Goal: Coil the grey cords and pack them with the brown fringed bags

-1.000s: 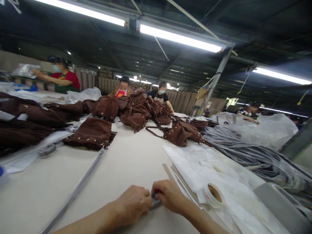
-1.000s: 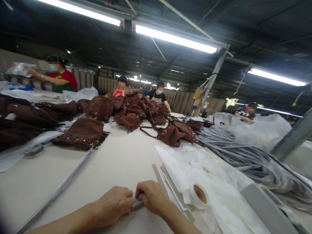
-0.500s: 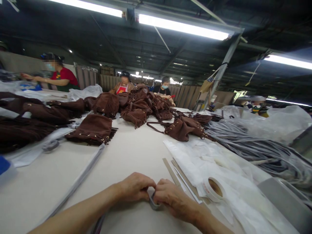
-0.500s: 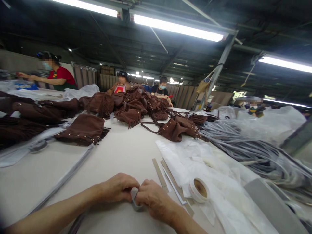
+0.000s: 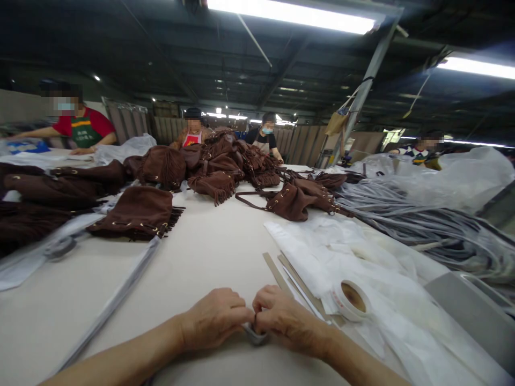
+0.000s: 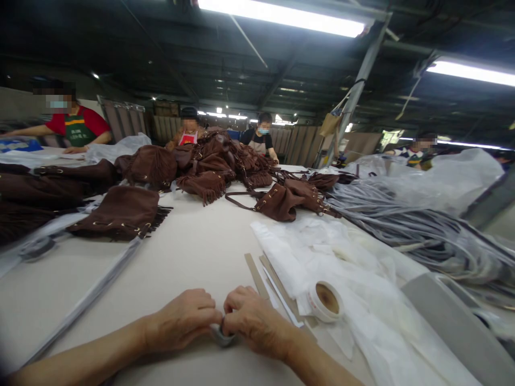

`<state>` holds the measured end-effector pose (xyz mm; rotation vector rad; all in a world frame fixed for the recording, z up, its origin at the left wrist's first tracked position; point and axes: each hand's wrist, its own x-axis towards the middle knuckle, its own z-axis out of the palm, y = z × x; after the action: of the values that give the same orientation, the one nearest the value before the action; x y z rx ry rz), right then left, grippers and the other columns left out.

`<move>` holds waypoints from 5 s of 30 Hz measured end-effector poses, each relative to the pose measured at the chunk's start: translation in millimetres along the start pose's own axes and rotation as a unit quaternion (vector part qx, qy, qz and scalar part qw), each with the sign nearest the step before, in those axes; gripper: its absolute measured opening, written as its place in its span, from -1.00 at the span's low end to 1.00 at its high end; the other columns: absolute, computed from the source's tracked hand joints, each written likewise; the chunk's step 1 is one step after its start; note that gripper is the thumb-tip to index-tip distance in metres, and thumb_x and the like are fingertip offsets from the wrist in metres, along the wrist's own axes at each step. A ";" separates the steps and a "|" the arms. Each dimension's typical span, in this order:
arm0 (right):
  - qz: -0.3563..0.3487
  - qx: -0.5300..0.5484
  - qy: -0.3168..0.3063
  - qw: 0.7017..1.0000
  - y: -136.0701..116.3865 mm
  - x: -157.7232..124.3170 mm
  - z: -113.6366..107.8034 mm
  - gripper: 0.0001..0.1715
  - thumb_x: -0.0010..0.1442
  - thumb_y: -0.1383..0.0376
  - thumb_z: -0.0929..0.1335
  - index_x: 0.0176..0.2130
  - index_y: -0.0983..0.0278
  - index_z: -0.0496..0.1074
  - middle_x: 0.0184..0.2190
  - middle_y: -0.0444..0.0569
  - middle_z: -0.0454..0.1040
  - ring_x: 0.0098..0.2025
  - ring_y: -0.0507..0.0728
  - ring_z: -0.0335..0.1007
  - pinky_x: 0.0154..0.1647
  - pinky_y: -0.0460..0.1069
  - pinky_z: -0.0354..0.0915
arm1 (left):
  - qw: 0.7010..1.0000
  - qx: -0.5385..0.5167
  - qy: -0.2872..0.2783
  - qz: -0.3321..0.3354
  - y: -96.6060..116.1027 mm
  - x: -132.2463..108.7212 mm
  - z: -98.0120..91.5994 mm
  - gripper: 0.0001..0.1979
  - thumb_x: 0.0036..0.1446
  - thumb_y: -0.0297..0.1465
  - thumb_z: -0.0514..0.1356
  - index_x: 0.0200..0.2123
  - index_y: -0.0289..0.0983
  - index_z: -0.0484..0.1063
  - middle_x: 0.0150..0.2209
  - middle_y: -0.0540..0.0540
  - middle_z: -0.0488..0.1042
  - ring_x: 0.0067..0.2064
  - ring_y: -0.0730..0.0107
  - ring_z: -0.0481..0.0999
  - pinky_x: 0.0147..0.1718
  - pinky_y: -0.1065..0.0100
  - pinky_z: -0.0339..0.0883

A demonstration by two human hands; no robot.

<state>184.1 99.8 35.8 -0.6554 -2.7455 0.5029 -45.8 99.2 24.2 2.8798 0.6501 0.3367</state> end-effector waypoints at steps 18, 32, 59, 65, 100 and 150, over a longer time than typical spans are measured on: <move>0.045 0.133 -0.010 0.990 13.4 -19.4 -6.9 -0.64 0.11 0.56 0.22 -0.32 0.24 0.50 -0.25 -0.06 0.47 -0.21 0.04 0.39 -0.20 -0.13 0.25 | 0.997 -0.034 -0.040 0.049 -6.8 35.5 -1.6 -0.84 0.14 -0.49 0.11 -0.23 -0.13 0.36 -0.38 0.01 0.46 -0.30 0.33 0.47 -0.30 0.38 0.22; 0.433 0.059 0.159 0.885 -20.8 -18.6 20.8 -0.79 0.27 0.26 0.22 -0.40 0.22 0.31 -0.59 -0.11 0.42 -0.51 0.11 0.37 -0.47 -0.04 0.17 | 0.963 -0.005 0.009 -0.269 49.2 52.7 48.5 -0.88 0.08 -0.53 0.04 -0.30 -0.23 0.27 -0.28 -0.18 0.52 -0.25 0.04 0.51 -0.29 0.14 0.35; 0.374 0.029 -0.001 0.927 -14.5 7.1 0.4 -0.75 0.20 0.40 0.14 -0.18 0.40 0.32 -0.64 -0.05 0.44 -0.62 0.08 0.37 -0.63 -0.11 0.16 | 0.959 0.000 -0.022 -0.281 50.7 49.1 32.3 -0.82 0.07 -0.61 0.07 -0.27 -0.29 0.36 -0.24 -0.18 0.46 -0.18 0.12 0.45 -0.17 0.17 0.36; 0.355 0.114 -0.044 0.927 -7.9 5.4 -5.0 -0.79 0.10 0.47 0.16 -0.32 0.28 0.32 -0.74 -0.26 0.27 -0.71 0.00 0.28 -0.69 -0.17 0.11 | 0.971 -0.020 -0.027 -0.236 53.3 37.3 11.5 -0.75 0.14 -0.60 0.05 -0.14 -0.23 0.35 -0.20 -0.09 0.45 -0.15 0.24 0.44 -0.17 0.30 0.32; 0.376 0.125 -0.090 0.914 -3.6 20.3 -16.0 -0.69 0.07 0.47 0.16 -0.19 0.38 0.35 -0.65 -0.09 0.40 -0.69 0.04 0.29 -0.70 -0.12 0.20 | 0.961 0.002 -0.024 -0.275 50.5 41.4 19.2 -0.69 0.09 -0.65 -0.01 -0.17 -0.28 0.37 -0.18 -0.13 0.42 -0.13 0.24 0.40 -0.12 0.28 0.31; 0.221 0.045 -0.097 0.969 16.6 28.4 -22.2 -0.88 0.04 0.43 0.32 -0.36 0.25 0.41 -0.40 -0.11 0.52 -0.28 0.08 0.40 -0.30 -0.11 0.16 | 0.977 -0.042 -0.056 -0.201 23.9 25.0 -4.0 -0.85 0.15 -0.54 0.09 -0.25 -0.20 0.37 -0.22 -0.03 0.42 -0.16 0.35 0.42 -0.18 0.42 0.27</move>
<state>173.5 133.2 54.5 -1.2656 -2.7277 0.8216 -15.2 89.4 37.6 2.5806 1.1360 0.1374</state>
